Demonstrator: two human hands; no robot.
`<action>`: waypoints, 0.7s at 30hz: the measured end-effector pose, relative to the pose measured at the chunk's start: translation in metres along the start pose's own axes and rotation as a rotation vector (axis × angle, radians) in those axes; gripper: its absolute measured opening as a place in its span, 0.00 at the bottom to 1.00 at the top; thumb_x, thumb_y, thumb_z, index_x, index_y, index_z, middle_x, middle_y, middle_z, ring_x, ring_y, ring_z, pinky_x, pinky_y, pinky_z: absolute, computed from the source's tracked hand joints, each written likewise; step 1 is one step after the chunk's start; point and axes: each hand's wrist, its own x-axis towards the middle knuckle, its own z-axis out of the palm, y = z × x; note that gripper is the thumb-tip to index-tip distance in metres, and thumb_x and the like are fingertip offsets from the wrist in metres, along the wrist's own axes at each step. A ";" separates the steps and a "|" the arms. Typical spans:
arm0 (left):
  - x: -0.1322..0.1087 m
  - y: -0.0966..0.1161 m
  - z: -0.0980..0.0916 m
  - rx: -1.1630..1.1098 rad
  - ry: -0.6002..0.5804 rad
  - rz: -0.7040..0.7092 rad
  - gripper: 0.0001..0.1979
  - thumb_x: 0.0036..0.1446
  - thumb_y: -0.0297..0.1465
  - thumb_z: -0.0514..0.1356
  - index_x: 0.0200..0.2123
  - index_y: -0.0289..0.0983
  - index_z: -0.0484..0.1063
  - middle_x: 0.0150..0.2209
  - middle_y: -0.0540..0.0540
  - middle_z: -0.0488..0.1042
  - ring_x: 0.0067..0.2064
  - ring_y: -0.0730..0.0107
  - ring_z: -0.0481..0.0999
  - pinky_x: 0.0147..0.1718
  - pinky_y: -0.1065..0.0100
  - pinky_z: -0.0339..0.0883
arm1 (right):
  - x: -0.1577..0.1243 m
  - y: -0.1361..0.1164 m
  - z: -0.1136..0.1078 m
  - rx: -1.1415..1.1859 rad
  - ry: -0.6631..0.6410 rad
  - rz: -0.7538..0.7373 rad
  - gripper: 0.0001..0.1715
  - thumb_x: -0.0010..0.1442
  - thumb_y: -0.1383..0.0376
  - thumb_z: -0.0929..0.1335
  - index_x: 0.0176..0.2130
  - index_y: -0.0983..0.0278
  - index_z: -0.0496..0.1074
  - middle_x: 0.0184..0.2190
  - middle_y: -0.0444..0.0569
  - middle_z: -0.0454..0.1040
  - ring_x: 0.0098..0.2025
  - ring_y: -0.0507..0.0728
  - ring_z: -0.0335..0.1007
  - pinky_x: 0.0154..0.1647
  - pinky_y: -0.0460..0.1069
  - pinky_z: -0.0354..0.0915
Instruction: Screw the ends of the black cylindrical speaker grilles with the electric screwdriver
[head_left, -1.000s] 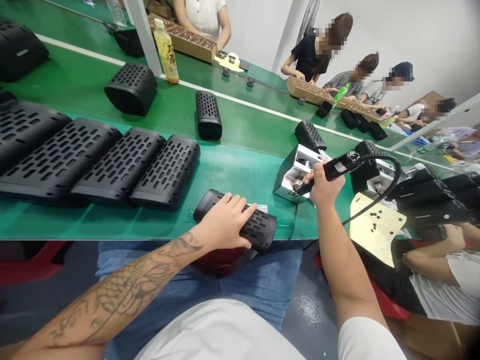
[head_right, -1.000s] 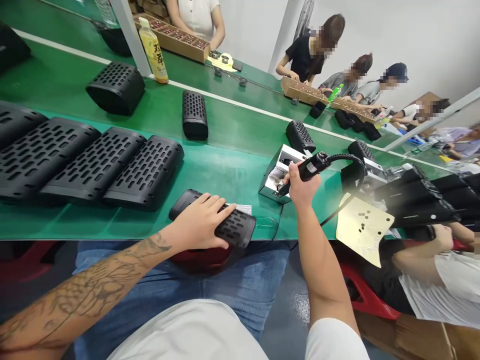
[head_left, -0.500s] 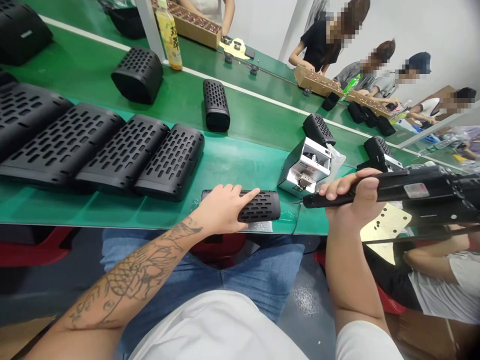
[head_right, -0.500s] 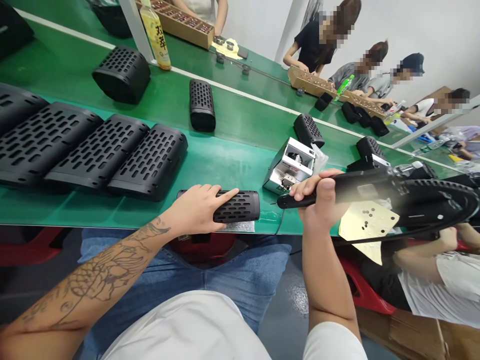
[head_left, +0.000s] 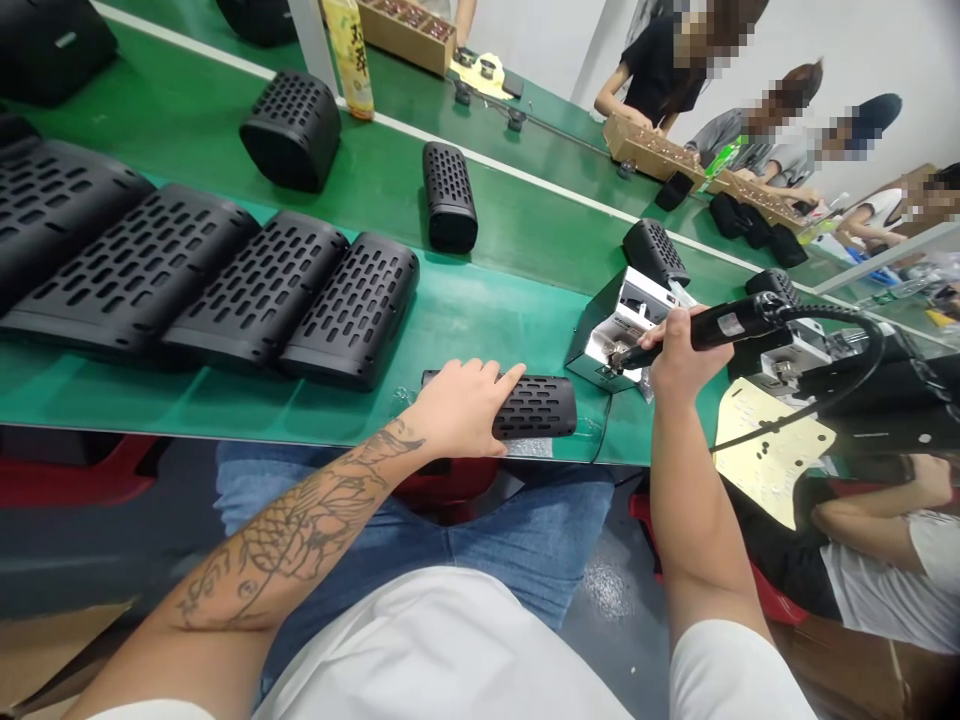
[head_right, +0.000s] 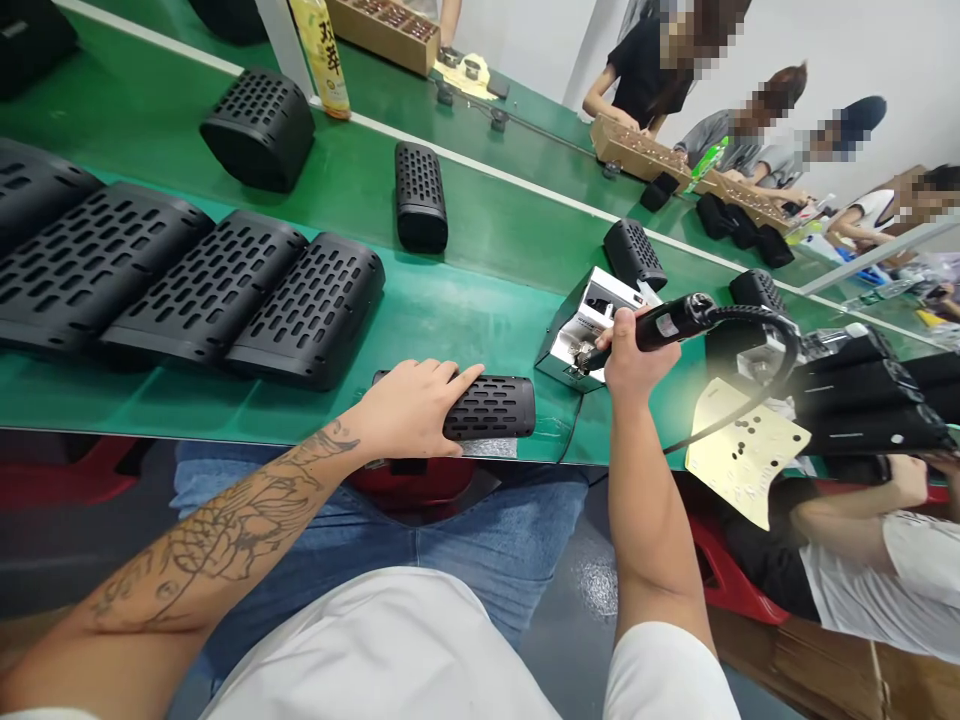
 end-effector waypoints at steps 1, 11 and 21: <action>0.000 0.000 0.000 0.001 -0.007 0.005 0.62 0.62 0.54 0.76 0.88 0.35 0.56 0.65 0.27 0.80 0.63 0.33 0.83 0.56 0.49 0.73 | -0.001 0.000 -0.002 0.003 -0.012 0.006 0.31 0.64 0.40 0.84 0.40 0.54 0.70 0.20 0.34 0.72 0.19 0.55 0.70 0.26 0.54 0.72; 0.013 -0.034 -0.041 -0.143 0.015 -0.087 0.64 0.63 0.54 0.74 0.91 0.43 0.47 0.68 0.30 0.81 0.61 0.33 0.87 0.57 0.48 0.80 | -0.016 -0.064 -0.013 0.248 0.113 0.056 0.27 0.67 0.43 0.83 0.42 0.56 0.73 0.20 0.30 0.71 0.16 0.52 0.66 0.22 0.50 0.74; 0.304 -0.086 -0.129 -0.499 0.350 -0.602 0.64 0.62 0.53 0.79 0.89 0.39 0.52 0.77 0.25 0.75 0.76 0.35 0.79 0.75 0.47 0.72 | -0.016 -0.091 -0.014 0.278 0.064 0.034 0.22 0.67 0.49 0.84 0.43 0.57 0.78 0.22 0.34 0.76 0.18 0.54 0.70 0.24 0.53 0.76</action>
